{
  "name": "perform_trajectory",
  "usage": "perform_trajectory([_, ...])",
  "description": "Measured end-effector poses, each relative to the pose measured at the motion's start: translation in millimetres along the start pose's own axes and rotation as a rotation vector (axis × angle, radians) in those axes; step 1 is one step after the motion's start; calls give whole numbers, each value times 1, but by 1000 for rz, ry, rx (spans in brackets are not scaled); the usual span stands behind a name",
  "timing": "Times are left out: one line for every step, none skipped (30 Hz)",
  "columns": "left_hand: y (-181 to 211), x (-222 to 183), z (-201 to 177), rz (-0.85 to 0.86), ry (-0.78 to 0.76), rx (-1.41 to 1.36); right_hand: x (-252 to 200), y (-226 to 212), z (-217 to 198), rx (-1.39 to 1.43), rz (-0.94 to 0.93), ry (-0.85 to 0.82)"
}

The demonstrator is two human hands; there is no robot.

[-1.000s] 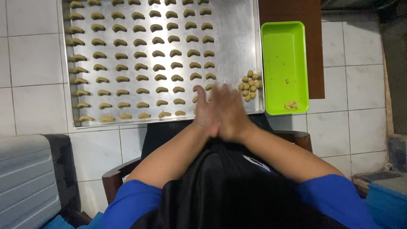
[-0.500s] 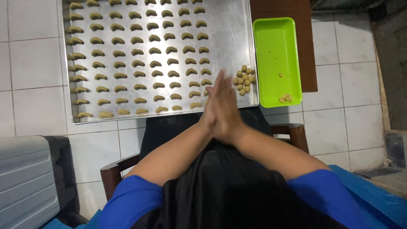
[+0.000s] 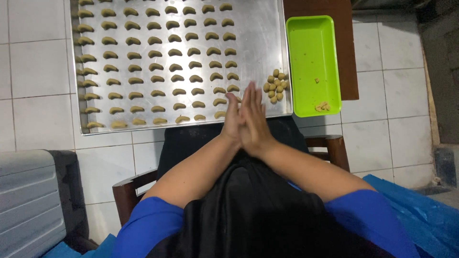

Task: Shaping small pieces of dough into crescent-shaped pastries and arranging them in rows on a baking tray.

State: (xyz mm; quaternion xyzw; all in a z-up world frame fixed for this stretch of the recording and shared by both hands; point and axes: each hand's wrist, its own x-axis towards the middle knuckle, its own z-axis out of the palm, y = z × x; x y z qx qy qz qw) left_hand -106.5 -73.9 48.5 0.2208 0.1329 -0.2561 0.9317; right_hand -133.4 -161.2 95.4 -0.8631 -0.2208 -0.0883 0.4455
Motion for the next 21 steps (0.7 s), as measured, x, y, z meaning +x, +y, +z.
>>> perform_trajectory([-4,4,-7,-17,-1,-7,15,1,-9,16,161,-4])
perform_trajectory([-6,7,-15,-28,-2,-17,32,3,-16,33,318,-10])
perform_trajectory([-7,8,-19,-28,1,-19,28,-1,-16,34,320,-14])
perform_trajectory([-5,13,-21,-38,-6,-29,30,-4,-16,31,313,-14])
perform_trajectory([-3,18,-23,-48,-14,-38,31,-7,-17,27,305,-15])
perform_trajectory([-3,18,-25,-49,-11,-38,17,-9,-10,30,308,-16])
perform_trajectory([-3,18,-28,-66,-12,-48,3,-11,-4,20,124,-31])
perform_trajectory([-4,18,-30,-87,-15,-58,-12,-12,1,7,-58,-43])
perform_trajectory([4,8,-11,-90,-13,-58,-14,-5,1,8,-54,-43])
perform_trajectory([12,-2,8,-149,14,-52,-15,2,0,-35,-51,-34])
perform_trajectory([20,-12,28,-208,41,-45,-16,9,0,-77,-48,-24])
perform_trajectory([16,-13,36,-211,46,-49,-9,18,-2,-75,-43,-28])
perform_trajectory([12,-14,45,-207,87,10,-2,26,-4,-65,97,-10])
perform_trajectory([11,-12,57,-203,119,76,9,36,-8,-60,231,18])
perform_trajectory([-4,-2,40,-205,115,79,5,30,-7,-63,231,24])
perform_trajectory([-19,8,22,180,-182,266,1,23,-6,-70,162,4])
perform_trajectory([-33,18,5,570,-477,446,-3,17,-4,-77,93,-16])
perform_trajectory([-12,4,19,567,-470,446,-9,9,1,-72,98,-21])
perform_trajectory([10,-10,32,152,-174,309,-16,1,5,-78,2,-54])
perform_trajectory([33,-21,48,-255,115,161,-20,-6,7,-91,-99,-83])
perform_trajectory([33,-20,52,-254,114,161,-14,6,7,-92,-100,-83])
